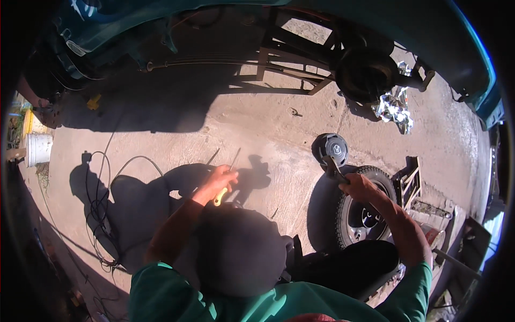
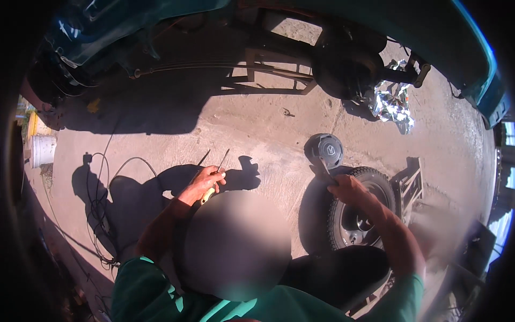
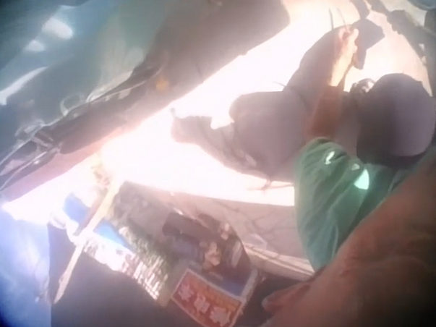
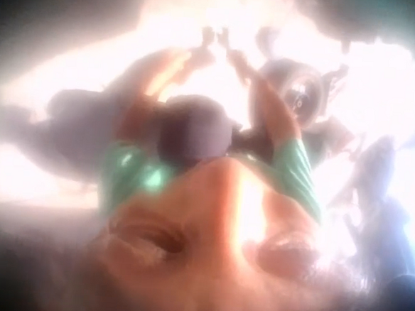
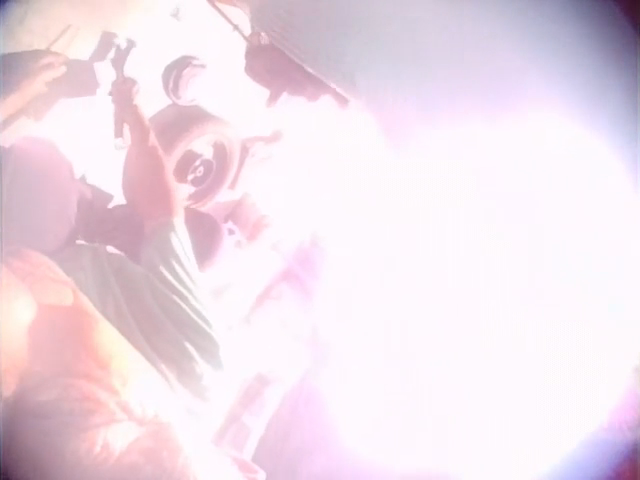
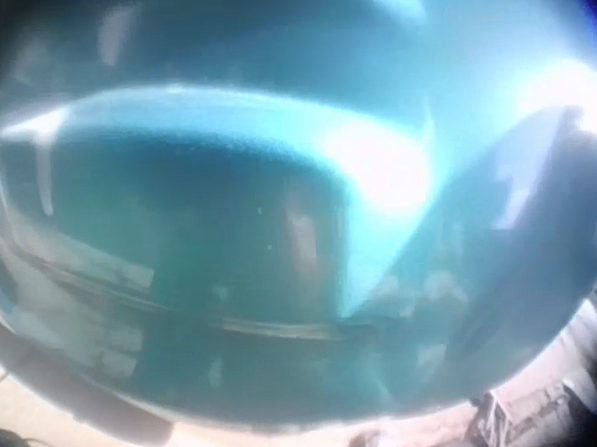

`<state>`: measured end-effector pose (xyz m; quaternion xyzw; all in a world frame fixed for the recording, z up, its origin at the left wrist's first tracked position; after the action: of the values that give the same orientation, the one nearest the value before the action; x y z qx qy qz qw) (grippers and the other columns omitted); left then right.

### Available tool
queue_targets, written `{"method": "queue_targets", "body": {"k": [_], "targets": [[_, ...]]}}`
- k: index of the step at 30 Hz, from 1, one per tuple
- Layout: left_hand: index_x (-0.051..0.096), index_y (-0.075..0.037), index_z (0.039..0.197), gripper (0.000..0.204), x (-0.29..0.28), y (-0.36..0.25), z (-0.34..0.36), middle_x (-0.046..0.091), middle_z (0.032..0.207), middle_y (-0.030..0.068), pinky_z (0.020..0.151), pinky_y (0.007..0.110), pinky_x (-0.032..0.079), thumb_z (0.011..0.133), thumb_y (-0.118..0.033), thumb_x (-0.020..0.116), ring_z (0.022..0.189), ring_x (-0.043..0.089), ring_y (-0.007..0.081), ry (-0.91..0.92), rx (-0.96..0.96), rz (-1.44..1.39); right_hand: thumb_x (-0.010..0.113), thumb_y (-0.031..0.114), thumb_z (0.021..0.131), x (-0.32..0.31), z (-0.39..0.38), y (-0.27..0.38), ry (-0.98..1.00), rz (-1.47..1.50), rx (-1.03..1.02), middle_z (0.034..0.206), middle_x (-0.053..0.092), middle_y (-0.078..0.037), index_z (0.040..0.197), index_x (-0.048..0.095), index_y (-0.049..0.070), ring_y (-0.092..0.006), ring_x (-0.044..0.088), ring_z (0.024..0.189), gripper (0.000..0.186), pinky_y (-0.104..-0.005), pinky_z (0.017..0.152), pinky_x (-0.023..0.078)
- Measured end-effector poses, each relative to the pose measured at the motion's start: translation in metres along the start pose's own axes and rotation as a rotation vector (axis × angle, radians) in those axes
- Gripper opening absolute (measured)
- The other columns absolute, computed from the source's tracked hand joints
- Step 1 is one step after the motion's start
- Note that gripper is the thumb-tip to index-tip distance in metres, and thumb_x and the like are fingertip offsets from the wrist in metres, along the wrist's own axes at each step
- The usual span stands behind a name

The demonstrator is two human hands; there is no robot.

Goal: The person removes components from a wheel axle on a vehicle, uses a wrench and a screwdriver to loosen parts, and then lifts and positions a tire onto the wheel hub.

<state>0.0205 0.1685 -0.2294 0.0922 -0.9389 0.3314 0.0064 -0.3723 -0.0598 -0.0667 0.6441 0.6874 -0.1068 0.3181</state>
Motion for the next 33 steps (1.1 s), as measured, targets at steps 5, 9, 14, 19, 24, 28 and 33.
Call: {"method": "queue_targets", "body": {"k": [5, 9, 14, 19, 24, 28, 33], "targets": [[0.064, 0.005, 0.124, 0.054, -0.029, 0.033, 0.047, 0.072, 0.108, 0.0172, 0.081, 0.036, 0.054, 0.092, -0.038, 0.072, 0.095, 0.070, 0.0244, -0.055, 0.103, 0.039, 0.064, 0.036, 0.090, 0.042, 0.067, 0.042, -0.020, -0.215, -0.002, 0.090, 0.074, -0.016, 0.096, 0.072, 0.005, -0.0341, 0.072, 0.090, 0.032, -0.0464, 0.079, 0.054], [0.066, 0.002, 0.118, 0.047, -0.046, 0.019, 0.031, 0.072, 0.107, 0.0150, 0.077, 0.037, 0.053, 0.093, -0.038, 0.068, 0.088, 0.069, 0.0221, -0.013, 0.069, -0.084, 0.061, 0.037, 0.092, 0.095, 0.118, 0.077, 0.055, -0.035, 0.024, 0.083, 0.073, -0.013, 0.095, 0.072, 0.006, -0.0296, 0.072, 0.082, 0.033, -0.0441, 0.075, 0.054], [0.057, 0.001, 0.134, 0.042, -0.039, 0.037, 0.061, 0.070, 0.096, 0.0102, 0.064, 0.030, 0.053, 0.101, -0.025, 0.062, 0.072, 0.065, 0.0160, 0.044, 0.123, -0.189, 0.062, 0.036, 0.090, 0.140, 0.158, 0.084, 0.032, 0.240, 0.053, 0.080, 0.074, -0.011, 0.091, 0.072, 0.003, -0.0225, 0.071, 0.076, 0.034, -0.0388, 0.071, 0.053], [0.055, -0.005, 0.135, 0.046, -0.018, 0.022, 0.072, 0.066, 0.097, 0.0074, 0.058, 0.027, 0.046, 0.097, -0.027, 0.069, 0.070, 0.058, 0.0118, 0.131, 0.056, -0.413, 0.066, 0.030, 0.096, 0.160, 0.177, 0.093, -0.007, 0.455, 0.128, 0.080, 0.072, -0.007, 0.095, 0.071, 0.000, -0.0149, 0.067, 0.070, 0.030, -0.0324, 0.066, 0.054], [0.053, -0.004, 0.137, 0.059, -0.002, 0.000, 0.077, 0.061, 0.108, 0.0080, 0.072, 0.034, 0.050, 0.091, -0.034, 0.075, 0.089, 0.059, 0.0165, 0.183, -0.008, -0.371, 0.066, 0.030, 0.098, 0.173, 0.182, 0.087, -0.042, 0.554, 0.243, 0.086, 0.073, -0.009, 0.105, 0.071, -0.002, -0.0145, 0.068, 0.073, 0.033, -0.0313, 0.070, 0.056], [0.039, -0.005, 0.149, 0.075, 0.004, -0.013, 0.067, 0.061, 0.108, 0.0107, 0.070, 0.032, 0.051, 0.090, -0.030, 0.078, 0.088, 0.059, 0.0159, 0.132, 0.056, -0.374, 0.066, 0.032, 0.097, 0.192, 0.185, 0.066, -0.036, 0.500, 0.253, 0.085, 0.074, -0.008, 0.105, 0.071, -0.002, -0.0139, 0.068, 0.073, 0.035, -0.0316, 0.070, 0.055], [0.025, -0.008, 0.158, 0.083, 0.012, -0.006, 0.054, 0.062, 0.118, 0.0137, 0.070, 0.035, 0.055, 0.092, -0.022, 0.074, 0.084, 0.066, 0.0179, 0.215, 0.288, -0.363, 0.067, 0.032, 0.094, 0.192, 0.177, 0.065, -0.075, 0.424, 0.253, 0.083, 0.073, -0.009, 0.102, 0.072, -0.002, -0.0150, 0.068, 0.072, 0.035, -0.0315, 0.069, 0.055]]}}
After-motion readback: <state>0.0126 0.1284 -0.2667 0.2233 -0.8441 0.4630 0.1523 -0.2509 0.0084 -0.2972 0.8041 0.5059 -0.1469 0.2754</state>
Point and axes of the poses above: each hand's wrist, its own z-axis towards the middle knuckle, its own x-axis out of the palm, y = z × x, the point moved 6 cm from there along z, towards the middle knuckle
